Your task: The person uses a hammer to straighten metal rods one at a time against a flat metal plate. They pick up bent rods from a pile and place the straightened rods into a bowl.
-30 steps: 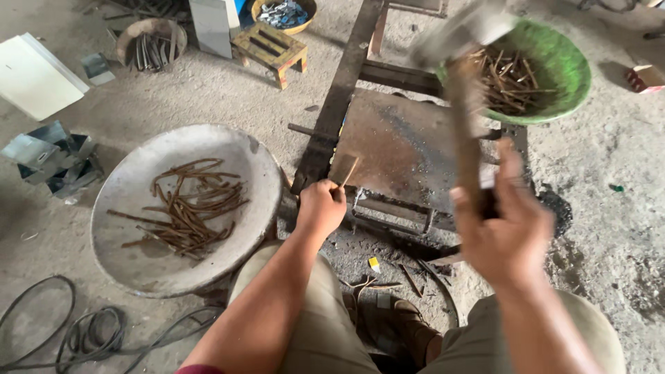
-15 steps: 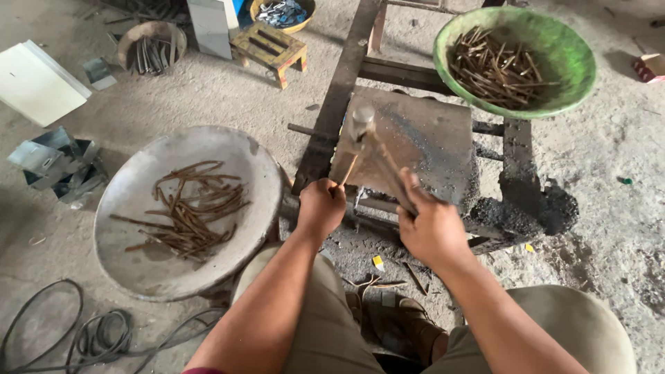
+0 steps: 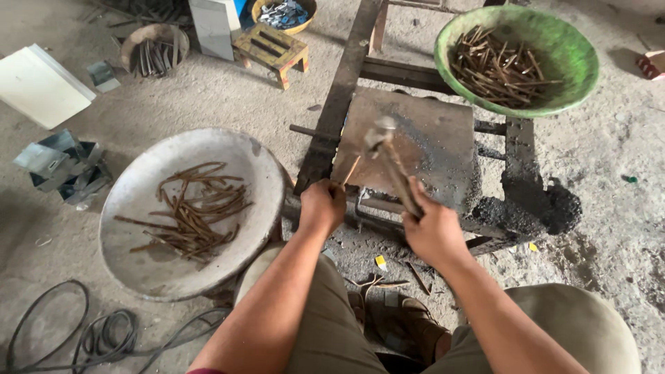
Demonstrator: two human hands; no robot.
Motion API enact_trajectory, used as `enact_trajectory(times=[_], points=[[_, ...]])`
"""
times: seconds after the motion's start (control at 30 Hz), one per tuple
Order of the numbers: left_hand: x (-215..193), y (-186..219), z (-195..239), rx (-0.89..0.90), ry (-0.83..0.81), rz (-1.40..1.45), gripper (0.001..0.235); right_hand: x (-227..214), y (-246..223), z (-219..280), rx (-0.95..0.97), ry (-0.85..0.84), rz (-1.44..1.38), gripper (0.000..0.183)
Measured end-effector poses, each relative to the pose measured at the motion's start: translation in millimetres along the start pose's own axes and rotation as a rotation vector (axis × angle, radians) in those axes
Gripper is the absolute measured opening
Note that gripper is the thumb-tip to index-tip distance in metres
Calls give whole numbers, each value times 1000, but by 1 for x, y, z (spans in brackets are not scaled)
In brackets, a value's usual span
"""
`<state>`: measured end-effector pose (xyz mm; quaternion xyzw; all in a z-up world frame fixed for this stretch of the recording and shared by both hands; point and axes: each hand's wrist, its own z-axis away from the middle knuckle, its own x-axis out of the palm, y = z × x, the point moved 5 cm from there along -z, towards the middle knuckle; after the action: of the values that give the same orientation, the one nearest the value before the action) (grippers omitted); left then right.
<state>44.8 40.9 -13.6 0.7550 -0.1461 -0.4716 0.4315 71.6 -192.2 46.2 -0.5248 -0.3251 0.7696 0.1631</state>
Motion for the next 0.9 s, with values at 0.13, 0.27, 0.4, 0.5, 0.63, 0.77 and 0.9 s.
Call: enact_trajectory(times=[0.13, 0.27, 0.4, 0.5, 0.63, 0.77, 0.9], points=[[-4, 4, 4, -27, -80, -9, 20, -22, 0, 23, 92, 30, -10, 75], [0, 9, 2, 12, -61, -130, 28, -58, -21, 41, -310, 279, 36, 72], [19, 3, 0, 22, -107, -195, 32, -107, -49, 82, -817, 617, 155, 57], [35, -14, -4, -6, -112, -150, 34, -104, -53, 92, -929, 708, 149, 51], [51, -32, -11, -55, -108, -110, 37, -55, -37, 64, -897, 615, -43, 37], [56, -46, -13, -225, -191, 1, 39, -5, -24, 41, -795, 454, 413, 61], [52, -36, -10, -72, -70, 7, 41, -9, -7, 34, -336, 207, 159, 60]])
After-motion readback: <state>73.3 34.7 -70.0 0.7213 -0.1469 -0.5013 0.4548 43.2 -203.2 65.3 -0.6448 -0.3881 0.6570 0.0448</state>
